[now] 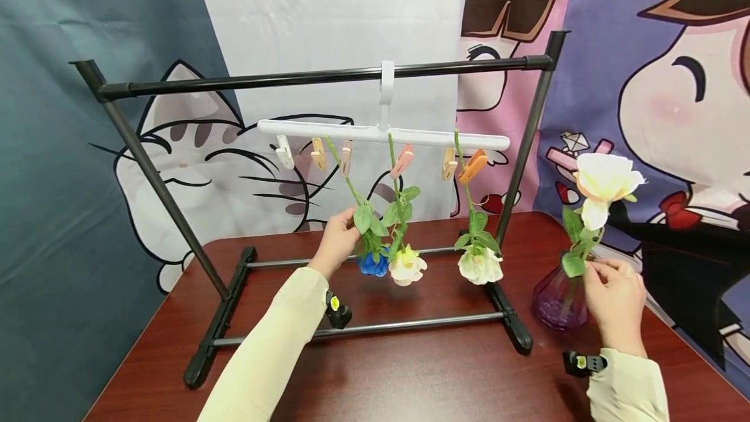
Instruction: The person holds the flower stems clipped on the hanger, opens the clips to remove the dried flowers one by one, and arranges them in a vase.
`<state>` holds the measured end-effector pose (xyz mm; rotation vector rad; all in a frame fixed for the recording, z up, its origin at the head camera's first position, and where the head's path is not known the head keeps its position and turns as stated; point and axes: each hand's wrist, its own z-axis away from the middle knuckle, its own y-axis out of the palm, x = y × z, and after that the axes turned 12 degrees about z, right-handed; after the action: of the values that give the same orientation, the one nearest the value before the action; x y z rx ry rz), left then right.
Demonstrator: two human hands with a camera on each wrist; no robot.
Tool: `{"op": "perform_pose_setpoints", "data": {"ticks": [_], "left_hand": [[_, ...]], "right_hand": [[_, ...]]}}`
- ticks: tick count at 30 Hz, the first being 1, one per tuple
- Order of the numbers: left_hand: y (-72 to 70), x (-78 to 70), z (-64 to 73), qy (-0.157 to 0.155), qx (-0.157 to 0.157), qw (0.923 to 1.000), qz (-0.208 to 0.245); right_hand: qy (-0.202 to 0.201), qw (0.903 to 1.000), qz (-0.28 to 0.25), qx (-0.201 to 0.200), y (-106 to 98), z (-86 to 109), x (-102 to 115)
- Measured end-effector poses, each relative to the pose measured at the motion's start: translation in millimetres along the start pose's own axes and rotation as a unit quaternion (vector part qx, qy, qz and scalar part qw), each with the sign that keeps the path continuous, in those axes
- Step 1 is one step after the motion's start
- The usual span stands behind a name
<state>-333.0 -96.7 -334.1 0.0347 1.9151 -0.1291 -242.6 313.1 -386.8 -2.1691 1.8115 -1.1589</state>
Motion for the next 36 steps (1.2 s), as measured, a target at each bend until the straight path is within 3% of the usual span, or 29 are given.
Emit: {"op": "perform_pose_setpoints", "data": {"ticks": [4,7,12,16,21,30,36], "left_hand": [[2.7,-15.3,13.3,-0.003,-0.002,0.9999,-0.012],[1.4,-6.1,13.2,-0.008,-0.009,0.9998,-0.014],[-1.6,16.1,9.6,0.014,-0.025,0.9992,-0.027],[-1.4,20.3,12.6,0.041,-0.034,0.9973,-0.051],[-0.4,19.3,17.9,0.063,-0.039,0.9936,-0.084],[6.8,14.8,26.6,0.036,-0.036,0.9948,-0.088],[9.3,15.8,29.4,0.048,-0.037,0.9941,-0.090]], "right_hand": [[-0.001,1.0000,-0.003,0.001,0,0.3,1],[0.004,1.0000,-0.001,0.002,-1,0.4,1],[0.027,0.9995,-0.004,-0.019,-3,-1.2,3],[0.026,0.9981,-0.019,-0.053,-9,-4.5,7],[0.012,0.9975,-0.022,-0.066,-15,-11.0,17],[-0.022,0.9915,-0.062,-0.112,-17,-30.6,59],[-0.079,0.9817,-0.122,-0.123,-8,-42.6,99]]}}
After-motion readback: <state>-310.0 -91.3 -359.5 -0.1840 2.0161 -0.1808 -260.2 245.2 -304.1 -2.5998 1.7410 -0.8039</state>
